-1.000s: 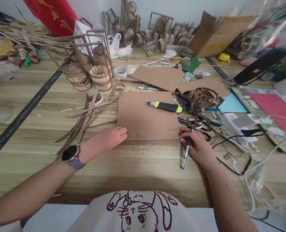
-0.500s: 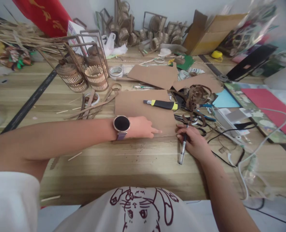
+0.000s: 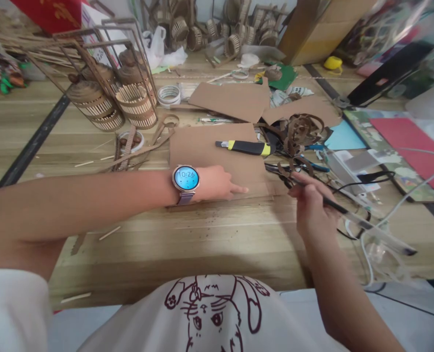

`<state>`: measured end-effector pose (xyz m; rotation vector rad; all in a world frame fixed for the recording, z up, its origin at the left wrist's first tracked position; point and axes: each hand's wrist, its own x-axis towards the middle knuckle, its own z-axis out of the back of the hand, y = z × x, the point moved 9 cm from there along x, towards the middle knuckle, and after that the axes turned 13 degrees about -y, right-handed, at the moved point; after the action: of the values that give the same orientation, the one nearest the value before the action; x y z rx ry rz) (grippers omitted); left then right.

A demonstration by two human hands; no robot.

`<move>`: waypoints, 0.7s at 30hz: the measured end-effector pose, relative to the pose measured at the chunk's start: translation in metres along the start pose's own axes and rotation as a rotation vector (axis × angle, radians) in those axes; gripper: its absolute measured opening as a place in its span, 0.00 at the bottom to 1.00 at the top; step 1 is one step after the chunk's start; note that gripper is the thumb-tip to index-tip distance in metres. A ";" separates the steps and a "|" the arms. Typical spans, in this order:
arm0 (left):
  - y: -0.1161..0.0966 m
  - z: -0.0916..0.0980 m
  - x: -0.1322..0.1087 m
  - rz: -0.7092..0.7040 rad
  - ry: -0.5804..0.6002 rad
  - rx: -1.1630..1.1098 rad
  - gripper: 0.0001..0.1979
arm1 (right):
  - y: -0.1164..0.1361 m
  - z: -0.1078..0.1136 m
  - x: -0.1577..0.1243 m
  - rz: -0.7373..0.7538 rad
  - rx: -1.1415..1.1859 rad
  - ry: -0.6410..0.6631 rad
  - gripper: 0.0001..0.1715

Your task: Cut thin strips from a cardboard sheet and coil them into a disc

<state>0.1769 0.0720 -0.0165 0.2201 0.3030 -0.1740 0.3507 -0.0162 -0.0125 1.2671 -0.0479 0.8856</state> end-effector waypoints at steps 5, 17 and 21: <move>-0.001 0.006 -0.002 -0.023 -0.042 -0.035 0.28 | 0.015 -0.028 -0.039 -0.156 0.070 0.183 0.05; 0.009 -0.007 0.011 -0.074 0.004 -0.160 0.32 | 0.042 -0.069 -0.071 -0.222 0.088 0.341 0.06; 0.009 -0.008 0.012 -0.085 0.004 -0.199 0.30 | 0.041 -0.073 -0.073 -0.225 0.058 0.340 0.08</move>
<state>0.1876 0.0812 -0.0257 0.0100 0.3317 -0.2261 0.2449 0.0061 -0.0403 1.1350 0.3848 0.8995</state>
